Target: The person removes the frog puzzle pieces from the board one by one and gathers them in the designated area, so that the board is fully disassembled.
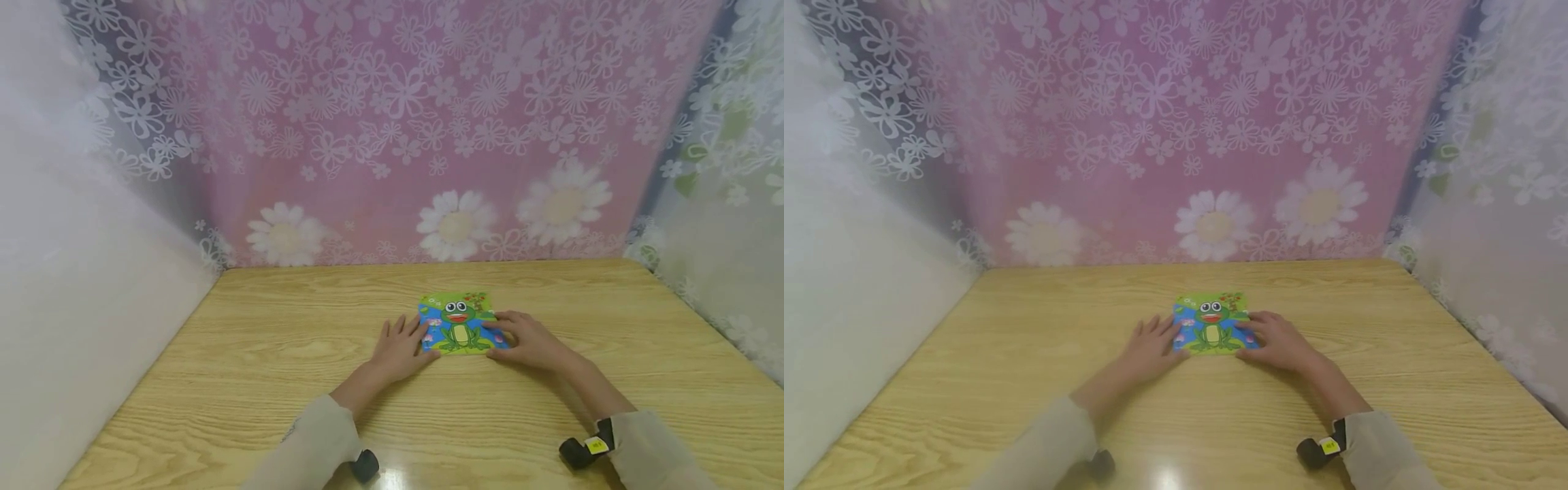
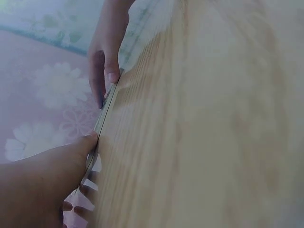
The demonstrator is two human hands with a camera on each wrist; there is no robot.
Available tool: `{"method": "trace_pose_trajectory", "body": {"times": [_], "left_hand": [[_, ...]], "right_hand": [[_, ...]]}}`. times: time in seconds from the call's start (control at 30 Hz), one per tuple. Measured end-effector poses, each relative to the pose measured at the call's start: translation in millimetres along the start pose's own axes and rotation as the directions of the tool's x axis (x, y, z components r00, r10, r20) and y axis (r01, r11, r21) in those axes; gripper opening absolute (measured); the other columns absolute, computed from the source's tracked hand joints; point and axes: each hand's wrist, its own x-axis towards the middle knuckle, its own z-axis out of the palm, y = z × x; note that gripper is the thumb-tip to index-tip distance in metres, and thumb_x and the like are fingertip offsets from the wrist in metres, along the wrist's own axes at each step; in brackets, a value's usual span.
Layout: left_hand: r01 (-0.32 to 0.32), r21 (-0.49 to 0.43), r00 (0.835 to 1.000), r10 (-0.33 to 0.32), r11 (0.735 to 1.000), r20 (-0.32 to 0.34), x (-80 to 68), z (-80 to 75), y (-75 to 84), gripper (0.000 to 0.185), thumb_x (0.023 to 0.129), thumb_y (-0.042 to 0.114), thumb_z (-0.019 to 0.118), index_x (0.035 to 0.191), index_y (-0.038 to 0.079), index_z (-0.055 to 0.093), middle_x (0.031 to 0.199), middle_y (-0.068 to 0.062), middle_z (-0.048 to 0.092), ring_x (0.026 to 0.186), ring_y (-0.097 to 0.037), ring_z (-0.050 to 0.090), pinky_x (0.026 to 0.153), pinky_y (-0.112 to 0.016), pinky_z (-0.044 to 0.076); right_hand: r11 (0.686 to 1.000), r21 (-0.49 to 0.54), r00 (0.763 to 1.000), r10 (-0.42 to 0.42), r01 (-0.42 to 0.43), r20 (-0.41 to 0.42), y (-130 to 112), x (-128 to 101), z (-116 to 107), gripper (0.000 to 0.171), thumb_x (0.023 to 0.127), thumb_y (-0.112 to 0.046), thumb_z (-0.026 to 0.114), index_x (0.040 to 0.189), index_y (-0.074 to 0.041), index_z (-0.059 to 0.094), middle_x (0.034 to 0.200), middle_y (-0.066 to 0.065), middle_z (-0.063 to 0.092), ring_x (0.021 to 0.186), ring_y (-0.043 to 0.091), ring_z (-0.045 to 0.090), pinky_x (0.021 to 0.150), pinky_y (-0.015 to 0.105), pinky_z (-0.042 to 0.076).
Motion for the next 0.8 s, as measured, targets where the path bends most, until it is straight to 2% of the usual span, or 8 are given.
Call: {"method": "trace_pose_trajectory", "body": {"times": [0.47, 0.8], "left_hand": [[-0.027, -0.014, 0.999, 0.027, 1.0, -0.018, -25.2, -2.3, -25.8, 0.075, 0.089, 0.067, 0.027, 0.148, 0.019, 0.022, 0.151, -0.002, 0.016, 0.136, -0.032, 0.011, 0.105, -0.054, 0.006], [-0.03, -0.053, 0.999, 0.028, 0.998, -0.028, -44.1, -9.1, -37.0, 0.073, 0.09, 0.063, 0.033, 0.146, 0.016, 0.027, 0.15, -0.005, 0.019, 0.135, -0.033, 0.013, 0.104, -0.056, 0.007]], "right_hand": [[0.998, 0.005, 0.997, -0.066, 0.065, 0.03, -24.0, 6.0, 9.1, 0.058, 0.083, -0.046, 0.065, 0.125, -0.008, 0.058, 0.131, 0.024, 0.043, 0.12, 0.046, 0.035, 0.092, 0.064, 0.027], [0.997, 0.002, 0.994, -0.081, 0.081, 0.066, -36.2, 10.2, 14.8, 0.058, 0.083, -0.047, 0.063, 0.127, -0.01, 0.057, 0.134, 0.023, 0.041, 0.122, 0.046, 0.032, 0.093, 0.065, 0.025]]}}
